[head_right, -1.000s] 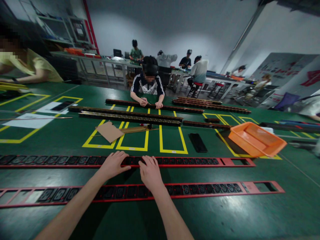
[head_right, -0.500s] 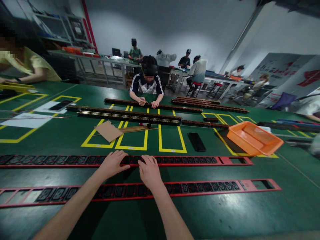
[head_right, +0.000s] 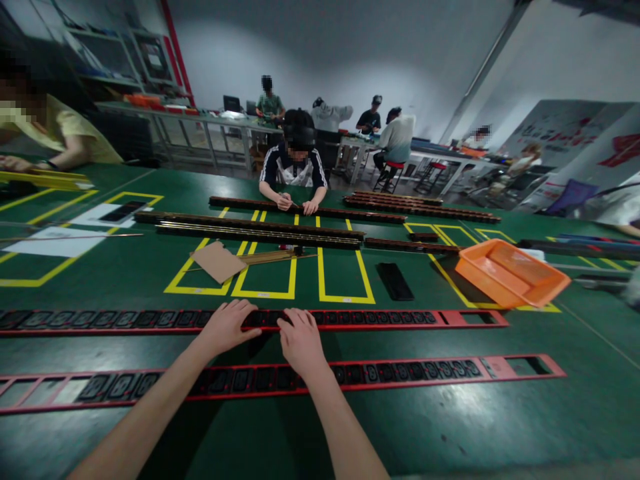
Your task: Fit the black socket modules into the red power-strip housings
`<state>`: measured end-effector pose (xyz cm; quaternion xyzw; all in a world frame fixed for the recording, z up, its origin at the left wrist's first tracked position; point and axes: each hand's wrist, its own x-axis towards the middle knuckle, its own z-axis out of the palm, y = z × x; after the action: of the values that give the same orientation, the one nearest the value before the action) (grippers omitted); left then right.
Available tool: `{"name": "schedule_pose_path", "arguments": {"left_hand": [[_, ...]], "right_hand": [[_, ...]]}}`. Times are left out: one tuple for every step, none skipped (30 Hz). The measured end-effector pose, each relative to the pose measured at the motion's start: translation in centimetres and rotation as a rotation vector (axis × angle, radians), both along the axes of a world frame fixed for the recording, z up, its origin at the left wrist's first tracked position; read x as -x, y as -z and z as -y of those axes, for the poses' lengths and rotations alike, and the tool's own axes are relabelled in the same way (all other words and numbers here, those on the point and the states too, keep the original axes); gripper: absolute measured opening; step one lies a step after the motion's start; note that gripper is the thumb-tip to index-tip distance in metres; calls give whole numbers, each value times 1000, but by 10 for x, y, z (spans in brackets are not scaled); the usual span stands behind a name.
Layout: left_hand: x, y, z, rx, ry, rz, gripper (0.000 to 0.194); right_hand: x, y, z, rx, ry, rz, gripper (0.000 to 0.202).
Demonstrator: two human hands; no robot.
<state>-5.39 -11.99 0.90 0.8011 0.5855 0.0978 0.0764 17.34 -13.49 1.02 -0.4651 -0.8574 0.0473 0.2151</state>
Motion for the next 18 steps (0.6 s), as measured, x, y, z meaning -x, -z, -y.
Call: {"name": "schedule_pose_path", "arguments": {"left_hand": [[1,0,0,-2,5,2,44],[1,0,0,-3,13,4,43],[2,0,0,-4,22,4,43],[3,-1,0,-5,32,3,43],[3,-1,0,-6,44,1,43],[4,-1,-1,-7,56,-1,43],[5,-1,-1,-5,66,-4,43],[5,-2,-1,-3,76,-8,43],[5,-2,-2,0,84,-13,42],[5,-2,-2,2,91,-19,41],[5,-2,-3,4,97,-26,41],[6,-2,-3,4,103,-32,41],[6,-2,-3,2,108,-36,42],[6,-2,-4,-1,114,-40,43],[5,-2,-4,-4,123,-42,43],[5,-2,-4,-6,134,-43,43],[5,-3,-4,-6,148,-43,43],[4,-3,-3,-4,162,-42,42]], "right_hand": [[0,-1,0,4,-3,-1,30],[0,-2,0,8,-4,-2,30],[0,-2,0,15,-4,-4,30],[1,-3,0,21,-3,-5,30],[1,-4,0,29,-1,-6,31],[1,-4,0,35,1,-7,32],[1,-4,0,40,3,-7,34],[2,-4,0,44,4,-6,37],[2,-4,0,47,4,-3,39],[2,-4,0,49,4,-1,41],[2,-4,0,49,3,1,41],[2,-3,1,47,2,3,41],[2,-3,1,44,1,6,39],[2,-3,1,40,1,7,38],[2,-2,1,38,1,8,37],[2,-2,1,38,0,10,36],[1,-2,1,41,0,11,35],[1,-1,1,47,0,14,36]]}}
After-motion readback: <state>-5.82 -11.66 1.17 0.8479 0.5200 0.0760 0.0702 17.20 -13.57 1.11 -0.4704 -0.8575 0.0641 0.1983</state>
